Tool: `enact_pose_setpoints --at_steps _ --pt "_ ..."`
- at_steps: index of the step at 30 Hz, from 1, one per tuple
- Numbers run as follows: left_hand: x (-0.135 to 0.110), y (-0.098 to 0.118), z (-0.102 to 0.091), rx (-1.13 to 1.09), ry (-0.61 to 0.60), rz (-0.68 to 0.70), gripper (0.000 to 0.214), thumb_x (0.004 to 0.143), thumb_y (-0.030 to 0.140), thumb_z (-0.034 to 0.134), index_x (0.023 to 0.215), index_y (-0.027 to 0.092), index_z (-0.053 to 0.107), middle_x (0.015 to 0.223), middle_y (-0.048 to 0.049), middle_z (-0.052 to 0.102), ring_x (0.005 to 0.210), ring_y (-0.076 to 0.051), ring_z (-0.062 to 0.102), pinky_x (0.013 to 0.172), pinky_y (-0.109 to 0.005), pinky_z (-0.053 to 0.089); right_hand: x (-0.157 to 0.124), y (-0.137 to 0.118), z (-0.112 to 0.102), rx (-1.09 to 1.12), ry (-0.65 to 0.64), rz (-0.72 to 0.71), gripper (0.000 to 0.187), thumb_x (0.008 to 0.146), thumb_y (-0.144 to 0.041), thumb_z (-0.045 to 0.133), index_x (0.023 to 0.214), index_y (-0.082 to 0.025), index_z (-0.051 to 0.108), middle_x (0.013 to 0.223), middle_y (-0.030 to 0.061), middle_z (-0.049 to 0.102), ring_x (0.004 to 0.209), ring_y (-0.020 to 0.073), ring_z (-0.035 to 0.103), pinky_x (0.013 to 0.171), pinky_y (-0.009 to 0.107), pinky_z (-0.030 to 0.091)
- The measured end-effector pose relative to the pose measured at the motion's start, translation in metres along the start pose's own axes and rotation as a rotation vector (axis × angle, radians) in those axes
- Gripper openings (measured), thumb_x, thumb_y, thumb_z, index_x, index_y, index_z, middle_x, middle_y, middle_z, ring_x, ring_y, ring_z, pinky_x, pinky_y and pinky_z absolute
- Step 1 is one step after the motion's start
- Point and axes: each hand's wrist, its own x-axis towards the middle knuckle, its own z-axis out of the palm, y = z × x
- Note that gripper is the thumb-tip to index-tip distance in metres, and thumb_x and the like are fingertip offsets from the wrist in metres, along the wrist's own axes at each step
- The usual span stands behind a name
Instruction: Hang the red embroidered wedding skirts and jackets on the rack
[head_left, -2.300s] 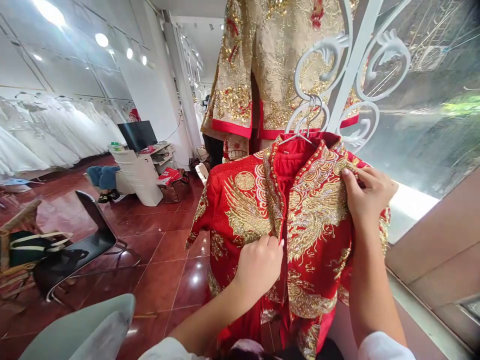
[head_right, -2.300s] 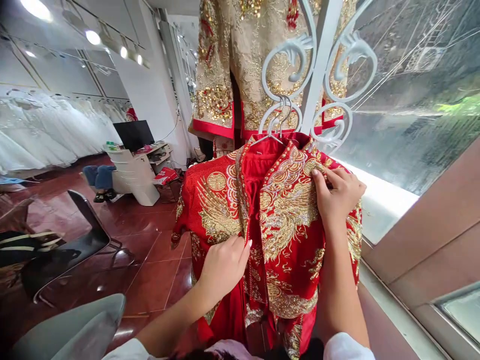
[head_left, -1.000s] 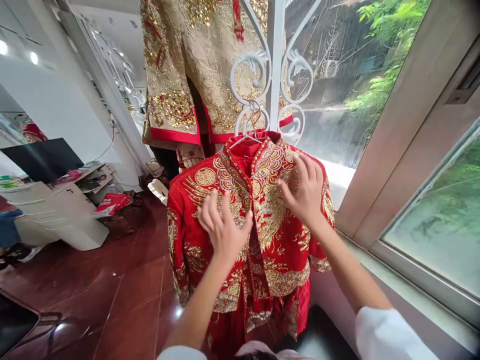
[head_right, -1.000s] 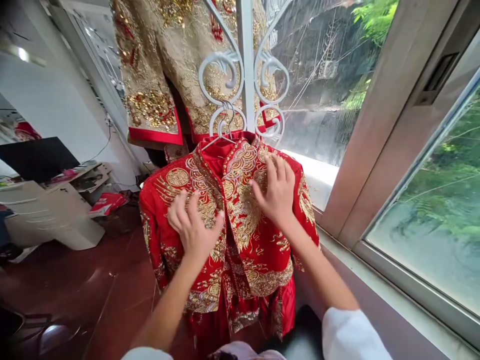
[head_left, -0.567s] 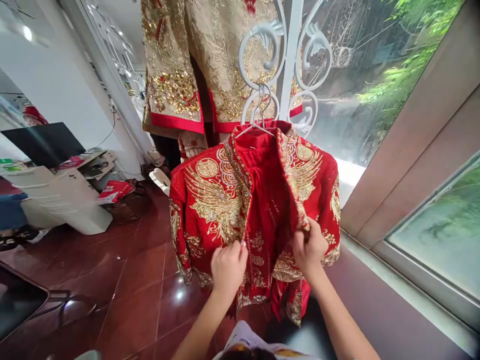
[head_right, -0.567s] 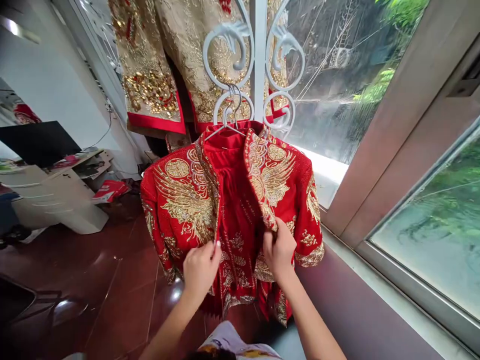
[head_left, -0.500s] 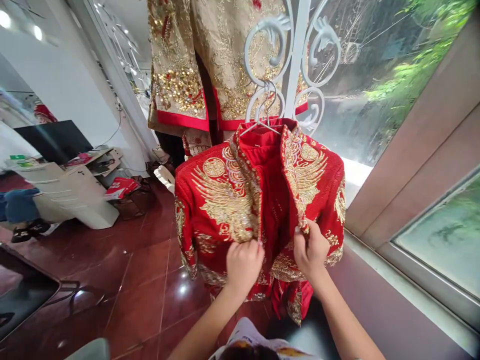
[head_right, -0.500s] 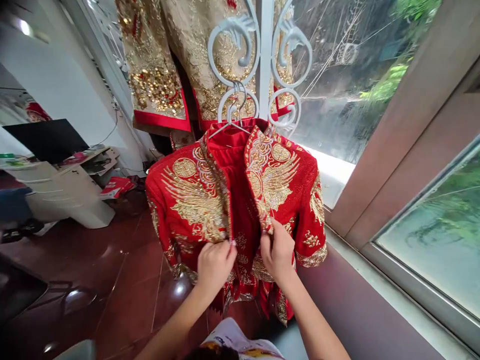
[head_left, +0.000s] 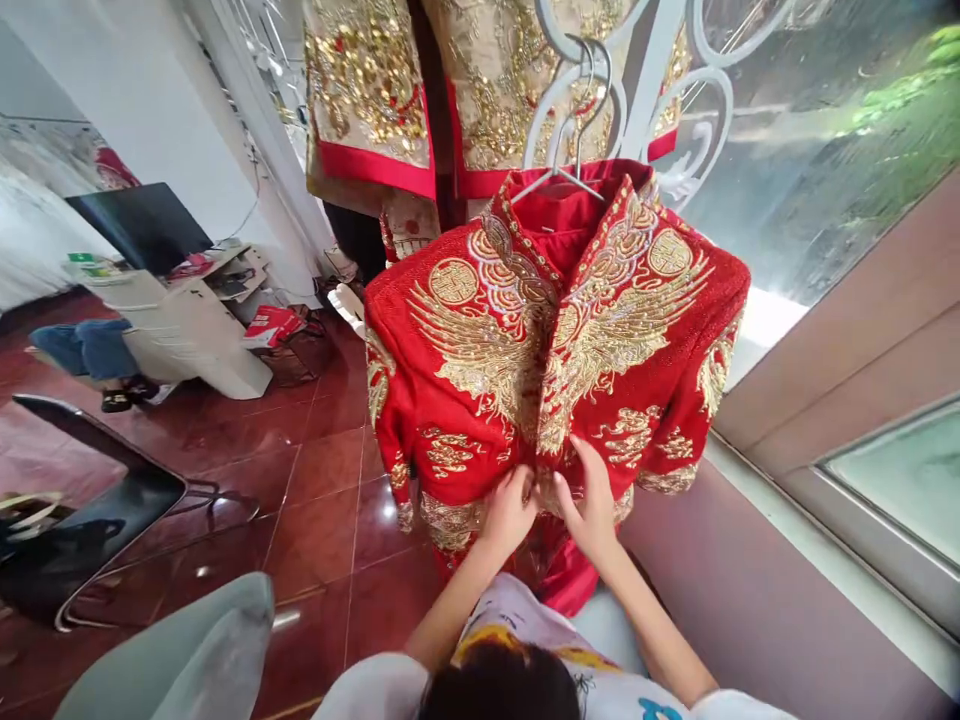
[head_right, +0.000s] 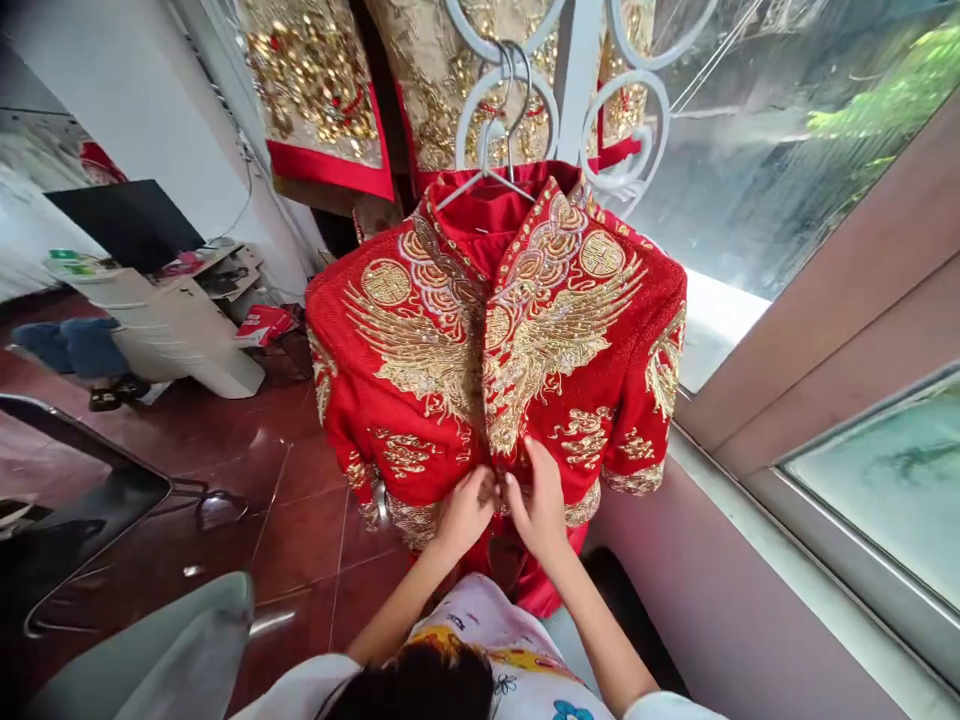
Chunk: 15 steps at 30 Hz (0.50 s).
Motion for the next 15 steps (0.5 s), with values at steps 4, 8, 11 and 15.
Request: enact_pose_setpoints --at_steps 4,8,11,15 --pt "-0.048 -0.066 0.02 -0.379 -0.131 -0.321 0.021 0.084 0.033 0.054 0.077 0.015 0.061 0.074 -0.0086 0.067 0.07 -0.022 0.067 0.067 -0.035 0.054 -0.071 0.052 0.004 0.362 0.322 0.749 0.048 0.068 -0.037 0.071 0.108 -0.026 0.046 0.108 0.0065 0.055 0.101 0.0232 0.056 0.093 0.045 0.047" --pt "-0.059 -0.107 0.028 -0.738 -0.085 -0.554 0.023 0.086 0.038 0.052 0.097 0.019 0.056 0.106 -0.0142 0.065 0.092 -0.024 0.067 0.075 -0.037 0.055 -0.09 0.082 0.002 0.907 0.139 1.261 0.052 0.056 -0.052 0.075 0.09 -0.022 0.049 0.095 0.0047 0.061 0.092 0.0224 0.062 0.081 0.043 0.052" --pt "-0.05 -0.112 0.031 -0.96 -0.014 -0.607 0.016 0.089 0.032 0.046 0.098 0.021 0.053 0.116 -0.0113 0.062 0.108 -0.018 0.062 0.089 -0.031 0.051 -0.09 0.084 -0.002 1.191 -0.014 1.261 0.044 0.058 -0.054 0.073 0.078 -0.021 0.051 0.087 0.0033 0.065 0.086 0.0195 0.064 0.083 0.042 0.052" --pt "-0.048 -0.1 0.03 -1.104 0.06 -0.667 0.009 0.088 0.026 0.045 0.09 0.02 0.052 0.098 -0.0064 0.065 0.092 -0.011 0.065 0.081 -0.023 0.053 -0.097 0.063 -0.005 1.298 0.0 1.238 0.05 0.046 -0.047 0.082 0.081 -0.021 0.057 0.087 0.0017 0.068 0.084 0.0196 0.065 0.084 0.039 0.052"
